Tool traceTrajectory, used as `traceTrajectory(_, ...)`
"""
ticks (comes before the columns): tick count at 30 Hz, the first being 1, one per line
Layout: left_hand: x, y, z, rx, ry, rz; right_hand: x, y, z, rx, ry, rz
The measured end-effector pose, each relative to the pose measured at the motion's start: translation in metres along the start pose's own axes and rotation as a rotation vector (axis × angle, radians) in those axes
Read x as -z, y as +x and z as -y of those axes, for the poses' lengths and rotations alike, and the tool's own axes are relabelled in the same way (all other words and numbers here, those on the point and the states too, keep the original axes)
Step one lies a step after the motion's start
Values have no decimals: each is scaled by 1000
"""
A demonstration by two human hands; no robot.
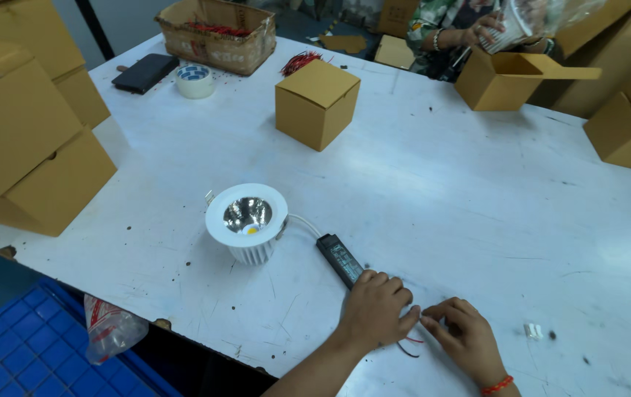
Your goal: The person assembles LED light fixtures by connecting wires to drivers and attaching connectors. They handle multiple light units and drivers, twisting wires and inserting connectors, then place the assembled units on the table.
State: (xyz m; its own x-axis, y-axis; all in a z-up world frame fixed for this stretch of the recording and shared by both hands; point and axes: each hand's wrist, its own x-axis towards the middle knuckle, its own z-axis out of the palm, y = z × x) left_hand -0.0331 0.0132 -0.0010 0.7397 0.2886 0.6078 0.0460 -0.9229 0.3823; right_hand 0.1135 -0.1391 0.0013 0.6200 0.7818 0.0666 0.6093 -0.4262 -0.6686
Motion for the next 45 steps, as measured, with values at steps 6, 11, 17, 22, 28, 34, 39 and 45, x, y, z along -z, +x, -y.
traceTrajectory(6,-15,16,9,72,127,11,-11,1,1,242,-27,81)
traceTrajectory(11,-20,15,10,127,62,35,-20,-1,-18,279,8,-7)
traceTrajectory(17,-19,1,-2,-139,-147,37,-15,7,-46,-191,406,-66)
traceTrajectory(22,-17,3,1,-50,-276,60,-3,8,-58,-189,536,97)
traceTrajectory(28,-13,6,1,-25,-319,64,1,7,-62,-153,550,135)
traceTrajectory(34,-8,10,0,-25,-321,70,-4,6,-53,-162,430,1)
traceTrajectory(39,-10,13,-1,-42,-333,-10,-15,0,-32,-55,298,-208)
traceTrajectory(45,-13,16,-6,10,-280,-65,-20,-1,-5,177,117,-393)
